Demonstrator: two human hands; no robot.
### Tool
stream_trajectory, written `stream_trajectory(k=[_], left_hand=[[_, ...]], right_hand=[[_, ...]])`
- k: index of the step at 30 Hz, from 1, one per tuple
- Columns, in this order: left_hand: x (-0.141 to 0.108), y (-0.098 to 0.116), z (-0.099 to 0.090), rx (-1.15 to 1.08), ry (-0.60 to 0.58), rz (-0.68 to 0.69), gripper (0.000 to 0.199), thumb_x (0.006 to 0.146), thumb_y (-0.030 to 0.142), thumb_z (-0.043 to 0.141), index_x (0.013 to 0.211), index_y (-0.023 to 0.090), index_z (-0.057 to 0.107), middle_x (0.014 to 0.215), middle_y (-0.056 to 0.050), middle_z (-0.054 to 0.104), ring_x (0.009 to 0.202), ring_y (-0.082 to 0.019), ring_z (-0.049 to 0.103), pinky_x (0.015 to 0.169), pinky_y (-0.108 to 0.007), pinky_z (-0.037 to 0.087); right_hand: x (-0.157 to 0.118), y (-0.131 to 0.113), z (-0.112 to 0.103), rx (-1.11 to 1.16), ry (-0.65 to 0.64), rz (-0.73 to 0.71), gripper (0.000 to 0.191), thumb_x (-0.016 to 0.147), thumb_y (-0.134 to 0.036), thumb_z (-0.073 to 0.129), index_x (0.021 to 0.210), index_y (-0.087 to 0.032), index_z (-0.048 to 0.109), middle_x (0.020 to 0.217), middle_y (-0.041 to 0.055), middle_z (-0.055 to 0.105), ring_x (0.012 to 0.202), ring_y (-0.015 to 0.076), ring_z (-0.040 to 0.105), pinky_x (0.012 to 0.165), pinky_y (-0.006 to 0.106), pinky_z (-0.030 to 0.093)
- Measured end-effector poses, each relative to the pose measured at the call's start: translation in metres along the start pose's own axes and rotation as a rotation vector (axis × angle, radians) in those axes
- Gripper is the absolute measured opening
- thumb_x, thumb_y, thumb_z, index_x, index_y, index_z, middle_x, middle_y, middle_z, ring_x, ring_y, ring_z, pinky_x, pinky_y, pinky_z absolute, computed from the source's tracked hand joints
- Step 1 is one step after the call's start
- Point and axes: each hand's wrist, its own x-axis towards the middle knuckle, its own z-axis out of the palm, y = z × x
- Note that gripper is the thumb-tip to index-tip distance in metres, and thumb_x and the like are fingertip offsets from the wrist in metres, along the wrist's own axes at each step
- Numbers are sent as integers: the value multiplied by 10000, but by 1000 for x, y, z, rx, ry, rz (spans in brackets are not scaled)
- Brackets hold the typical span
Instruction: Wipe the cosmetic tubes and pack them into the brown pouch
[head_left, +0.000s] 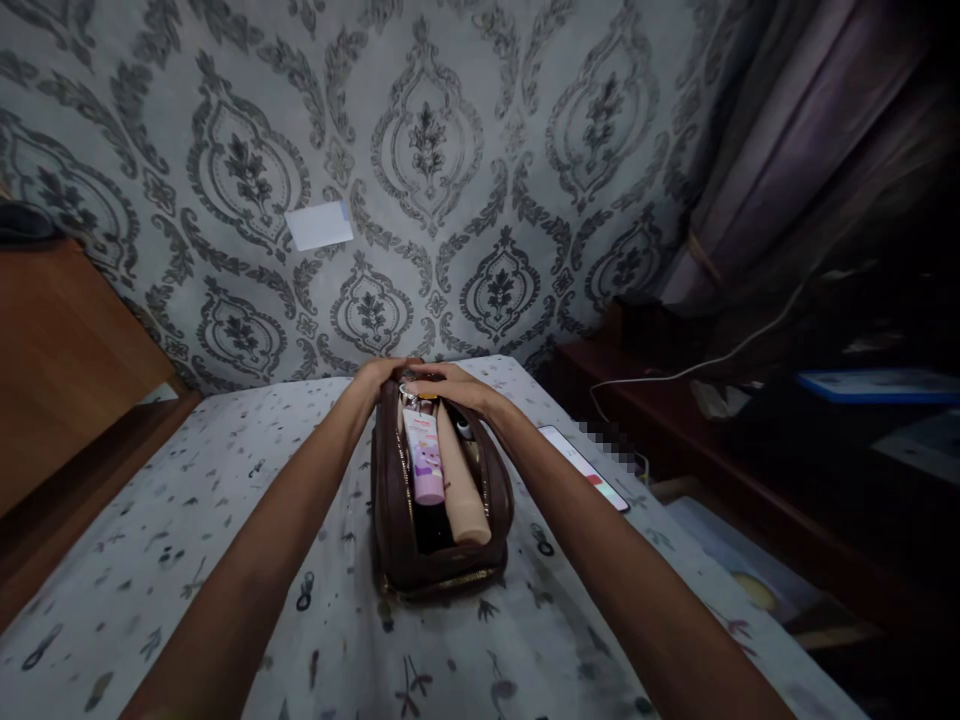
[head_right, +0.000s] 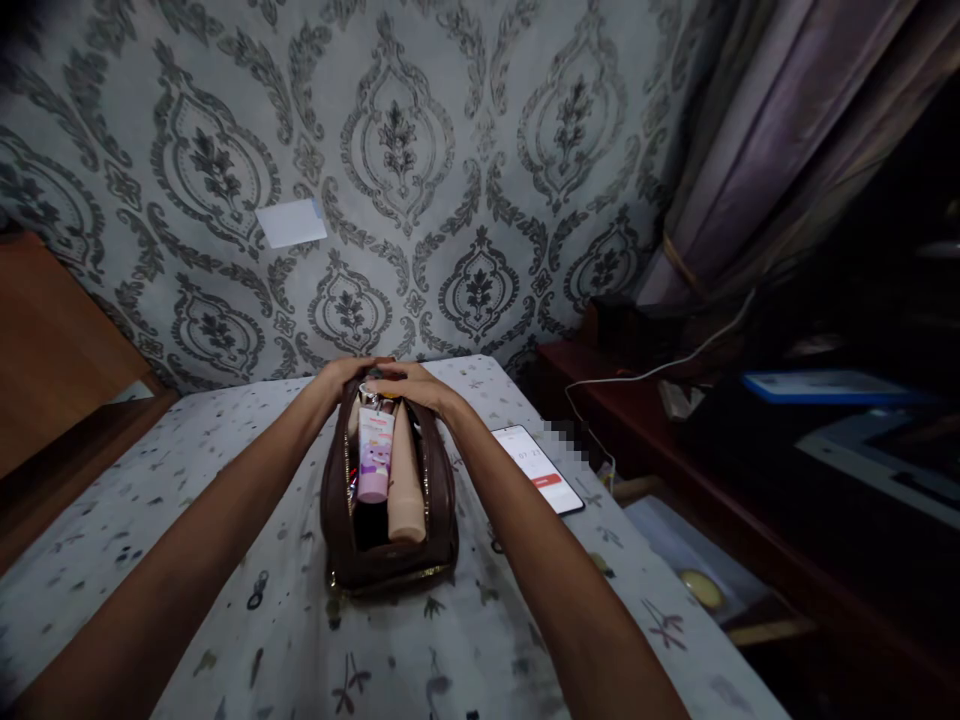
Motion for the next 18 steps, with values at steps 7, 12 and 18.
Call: stream_trajectory(k=[7,12,18], left_hand=[[-5,-3,-6,-41,139,-30,319,957,359,624,1200,153,627,1190,-91,661,1003,-206,665,857,-413,584],[-26,2,-4,-126,166,69,293,718,304,828,931,140,713,873,-24,746,781,-163,689,775,-300,549],[-41,11,2,-179,84,2,367,550,127,824,899,144,708,773,-42,767,629,-172,688,668,-295,550]], right_hand=[[7,5,-5,-64,80,-17,512,617,-387,889,1076,-191,771,1247,73,708,1257,291,574,1154,428,365],[4,6,-3,-58,106,-15,581,614,-411,892,1117,-185,708,1202,76,704,1157,266,623,1065,400,461],[5,15,-2,-3,166,-35,726,600,-435,893,1196,-183,565,1288,119,628,1151,259,619,1022,409,505]])
